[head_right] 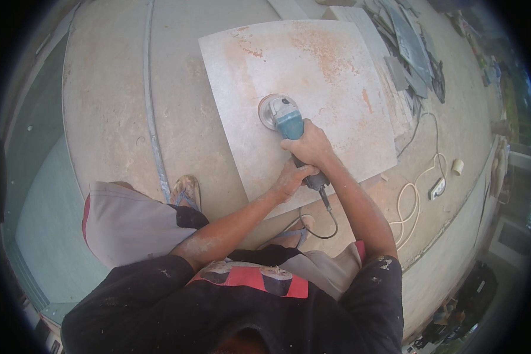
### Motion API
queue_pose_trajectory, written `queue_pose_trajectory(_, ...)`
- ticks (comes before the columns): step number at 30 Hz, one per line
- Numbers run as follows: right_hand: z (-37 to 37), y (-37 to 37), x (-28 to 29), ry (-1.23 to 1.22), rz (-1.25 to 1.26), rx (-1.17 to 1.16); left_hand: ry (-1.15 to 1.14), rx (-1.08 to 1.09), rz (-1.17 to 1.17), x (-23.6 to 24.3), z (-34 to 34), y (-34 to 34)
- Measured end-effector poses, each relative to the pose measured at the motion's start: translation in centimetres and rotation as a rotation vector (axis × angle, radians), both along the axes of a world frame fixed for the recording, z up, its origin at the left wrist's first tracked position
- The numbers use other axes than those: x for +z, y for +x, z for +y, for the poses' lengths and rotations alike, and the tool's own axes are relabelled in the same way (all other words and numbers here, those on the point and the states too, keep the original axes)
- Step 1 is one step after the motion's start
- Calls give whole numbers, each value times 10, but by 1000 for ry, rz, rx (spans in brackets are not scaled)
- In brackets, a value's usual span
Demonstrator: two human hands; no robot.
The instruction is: The person cuts a circular hole in a tile using an angle grinder.
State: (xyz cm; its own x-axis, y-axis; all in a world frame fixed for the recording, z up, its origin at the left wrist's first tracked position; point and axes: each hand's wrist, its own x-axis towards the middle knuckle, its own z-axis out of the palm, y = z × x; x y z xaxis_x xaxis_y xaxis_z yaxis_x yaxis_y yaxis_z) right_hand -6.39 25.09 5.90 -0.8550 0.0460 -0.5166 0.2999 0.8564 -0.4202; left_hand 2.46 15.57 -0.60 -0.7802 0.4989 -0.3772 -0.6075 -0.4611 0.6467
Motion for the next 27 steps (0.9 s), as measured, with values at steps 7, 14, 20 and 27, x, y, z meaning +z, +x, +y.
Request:
queue_pose_trajectory(7,1,-1,1,-13,0,1,12,-1,4,-1,1,-2)
queue_pose_trajectory(14,1,1,1,-25,17,3,-18,-8,18,-7,4,-1)
queue_pose_trajectory(20,1,1,0,-7,10,8,10,-12,1,-2,2,-2)
queue_pose_trajectory(27,-1,-1,7,-9,-5,5,50,16,-45,5,-1,-5)
